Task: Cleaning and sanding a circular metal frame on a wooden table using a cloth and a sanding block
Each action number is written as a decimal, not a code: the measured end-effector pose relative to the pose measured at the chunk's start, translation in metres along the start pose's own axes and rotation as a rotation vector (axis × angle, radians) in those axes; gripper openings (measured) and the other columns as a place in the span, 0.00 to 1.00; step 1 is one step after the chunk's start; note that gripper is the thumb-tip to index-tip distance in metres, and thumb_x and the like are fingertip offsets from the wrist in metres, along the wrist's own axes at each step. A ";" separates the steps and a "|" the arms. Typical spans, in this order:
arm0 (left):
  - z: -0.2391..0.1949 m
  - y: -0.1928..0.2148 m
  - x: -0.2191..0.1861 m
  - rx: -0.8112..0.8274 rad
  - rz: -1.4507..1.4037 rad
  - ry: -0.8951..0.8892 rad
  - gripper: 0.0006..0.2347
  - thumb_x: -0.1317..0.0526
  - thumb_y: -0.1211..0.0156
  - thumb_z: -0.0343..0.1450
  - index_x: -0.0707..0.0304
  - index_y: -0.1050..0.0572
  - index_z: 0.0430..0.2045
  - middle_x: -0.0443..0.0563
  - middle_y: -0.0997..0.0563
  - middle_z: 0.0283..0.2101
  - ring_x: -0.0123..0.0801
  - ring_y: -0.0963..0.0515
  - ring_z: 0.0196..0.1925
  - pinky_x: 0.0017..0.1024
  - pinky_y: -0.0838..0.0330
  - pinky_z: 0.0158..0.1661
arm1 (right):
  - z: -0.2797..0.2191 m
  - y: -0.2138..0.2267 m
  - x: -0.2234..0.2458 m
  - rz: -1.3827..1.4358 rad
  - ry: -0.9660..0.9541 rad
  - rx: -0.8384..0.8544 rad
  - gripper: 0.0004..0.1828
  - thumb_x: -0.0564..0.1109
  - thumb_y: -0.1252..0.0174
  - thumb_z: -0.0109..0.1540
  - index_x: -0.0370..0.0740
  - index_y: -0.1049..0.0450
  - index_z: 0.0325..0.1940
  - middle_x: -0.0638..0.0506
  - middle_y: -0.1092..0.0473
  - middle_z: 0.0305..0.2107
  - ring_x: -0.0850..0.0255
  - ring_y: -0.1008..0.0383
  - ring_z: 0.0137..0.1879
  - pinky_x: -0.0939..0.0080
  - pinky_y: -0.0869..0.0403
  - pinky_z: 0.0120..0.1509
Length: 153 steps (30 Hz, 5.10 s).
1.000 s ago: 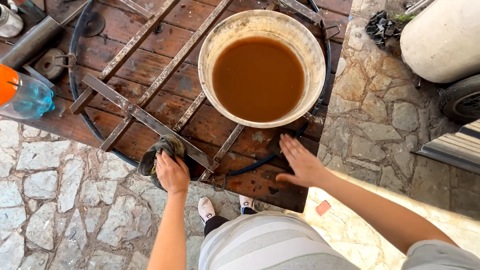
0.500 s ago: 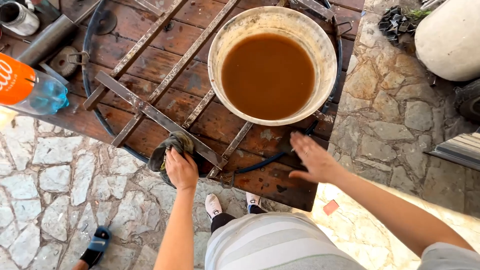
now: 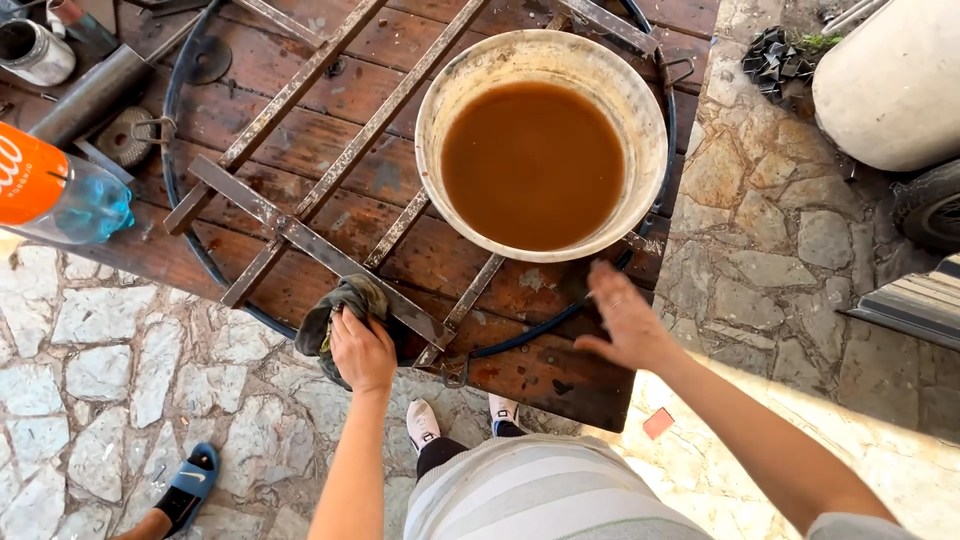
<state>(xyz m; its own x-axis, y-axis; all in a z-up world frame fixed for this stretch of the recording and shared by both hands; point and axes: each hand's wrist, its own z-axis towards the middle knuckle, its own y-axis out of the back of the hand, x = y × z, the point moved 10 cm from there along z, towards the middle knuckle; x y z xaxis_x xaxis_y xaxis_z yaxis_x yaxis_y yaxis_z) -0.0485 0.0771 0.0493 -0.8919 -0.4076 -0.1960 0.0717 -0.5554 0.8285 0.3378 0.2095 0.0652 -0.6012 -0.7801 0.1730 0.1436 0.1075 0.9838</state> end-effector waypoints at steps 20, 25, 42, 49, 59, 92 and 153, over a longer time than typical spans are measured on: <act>-0.003 -0.005 0.004 -0.010 -0.014 -0.008 0.16 0.61 0.49 0.74 0.78 0.30 0.52 0.67 0.25 0.47 0.55 0.21 0.48 0.40 0.27 0.50 | 0.013 -0.033 0.125 0.072 0.020 0.041 0.70 0.90 0.61 0.55 0.28 0.59 0.78 0.32 0.59 0.75 0.43 0.64 0.81 0.47 0.66 0.83; -0.003 -0.003 0.002 0.006 -0.035 0.001 0.17 0.63 0.47 0.74 0.80 0.30 0.53 0.71 0.25 0.48 0.57 0.21 0.49 0.44 0.26 0.52 | -0.001 -0.005 0.013 -0.043 -0.373 -0.125 0.66 0.85 0.62 0.59 0.21 0.56 0.76 0.26 0.57 0.73 0.37 0.61 0.80 0.43 0.62 0.83; -0.002 -0.004 0.004 0.027 -0.032 -0.015 0.17 0.61 0.48 0.72 0.76 0.30 0.53 0.64 0.26 0.46 0.52 0.21 0.48 0.41 0.27 0.49 | 0.022 -0.046 0.157 0.021 -0.215 0.002 0.70 0.90 0.65 0.55 0.30 0.61 0.78 0.34 0.62 0.76 0.43 0.65 0.81 0.45 0.63 0.83; -0.003 -0.008 0.005 0.053 -0.039 -0.024 0.18 0.61 0.48 0.73 0.77 0.31 0.53 0.65 0.26 0.47 0.53 0.21 0.49 0.42 0.27 0.50 | 0.027 -0.058 0.194 0.032 -0.152 0.039 0.70 0.92 0.68 0.55 0.31 0.61 0.78 0.35 0.62 0.76 0.45 0.65 0.82 0.46 0.63 0.83; 0.002 -0.005 0.002 0.095 -0.041 0.009 0.16 0.62 0.49 0.76 0.77 0.31 0.54 0.67 0.25 0.49 0.52 0.21 0.51 0.41 0.27 0.50 | 0.025 -0.053 0.170 -0.078 -0.301 0.136 0.66 0.89 0.64 0.58 0.31 0.57 0.77 0.32 0.59 0.74 0.45 0.63 0.81 0.47 0.65 0.83; -0.004 -0.010 0.004 0.112 -0.035 0.001 0.17 0.60 0.49 0.75 0.76 0.31 0.55 0.65 0.26 0.50 0.50 0.22 0.52 0.42 0.27 0.51 | 0.050 -0.004 0.231 0.009 -0.145 -0.150 0.67 0.87 0.55 0.55 0.25 0.48 0.74 0.32 0.51 0.73 0.42 0.54 0.80 0.47 0.56 0.83; -0.010 -0.010 0.003 0.166 -0.017 -0.013 0.17 0.62 0.51 0.77 0.79 0.33 0.56 0.70 0.26 0.51 0.52 0.22 0.52 0.43 0.26 0.52 | 0.037 -0.018 0.196 0.092 -0.212 -0.071 0.63 0.83 0.61 0.61 0.24 0.57 0.77 0.29 0.60 0.75 0.39 0.63 0.81 0.44 0.61 0.82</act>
<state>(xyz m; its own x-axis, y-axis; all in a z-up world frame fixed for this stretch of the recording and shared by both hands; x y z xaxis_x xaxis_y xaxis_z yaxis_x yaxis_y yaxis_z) -0.0477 0.0744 0.0355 -0.8980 -0.3892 -0.2054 -0.0174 -0.4349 0.9003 0.1886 0.0775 0.0828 -0.7337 -0.6210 0.2756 0.2559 0.1232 0.9588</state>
